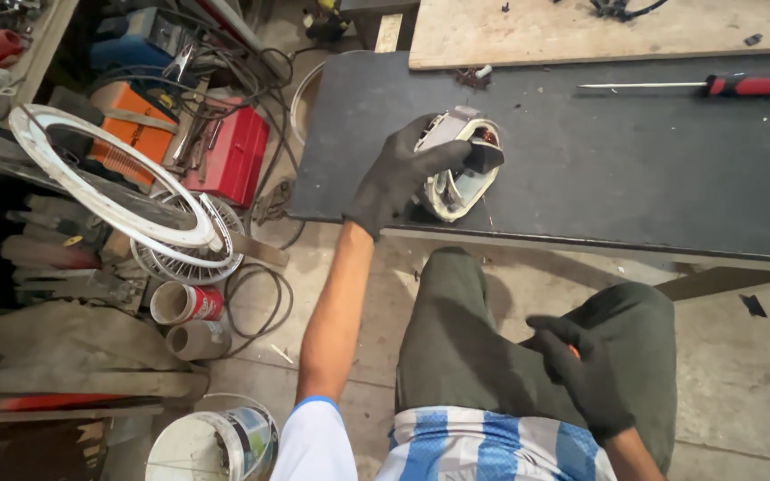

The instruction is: Repairing an electric motor by handling the stator housing and copper wire coils

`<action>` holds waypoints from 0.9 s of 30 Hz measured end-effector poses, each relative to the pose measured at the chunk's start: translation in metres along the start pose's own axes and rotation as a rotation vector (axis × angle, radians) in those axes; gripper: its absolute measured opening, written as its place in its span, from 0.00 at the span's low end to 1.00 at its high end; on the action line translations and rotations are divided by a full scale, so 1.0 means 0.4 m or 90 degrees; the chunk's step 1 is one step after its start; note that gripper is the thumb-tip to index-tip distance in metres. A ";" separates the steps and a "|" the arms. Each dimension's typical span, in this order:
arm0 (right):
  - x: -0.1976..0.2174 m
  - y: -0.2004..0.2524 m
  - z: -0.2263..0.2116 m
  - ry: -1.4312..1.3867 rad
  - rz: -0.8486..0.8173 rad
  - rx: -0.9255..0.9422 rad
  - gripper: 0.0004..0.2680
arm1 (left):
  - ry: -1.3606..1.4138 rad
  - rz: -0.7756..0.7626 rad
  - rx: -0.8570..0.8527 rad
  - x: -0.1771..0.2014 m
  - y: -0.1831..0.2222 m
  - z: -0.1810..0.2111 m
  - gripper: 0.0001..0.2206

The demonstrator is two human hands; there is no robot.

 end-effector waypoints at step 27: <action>0.387 0.064 0.171 0.002 -0.225 0.146 0.08 | -0.032 0.090 -0.058 -0.004 0.009 -0.022 0.21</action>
Point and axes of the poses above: each hand's wrist, its own y-axis away from the middle knuckle, its own x-axis out of the back of the hand, z = x × y, the point moved 6 cm from there along -y, towards the middle knuckle, and after that the axes turned 11 degrees about -x, right-handed, at the moved point
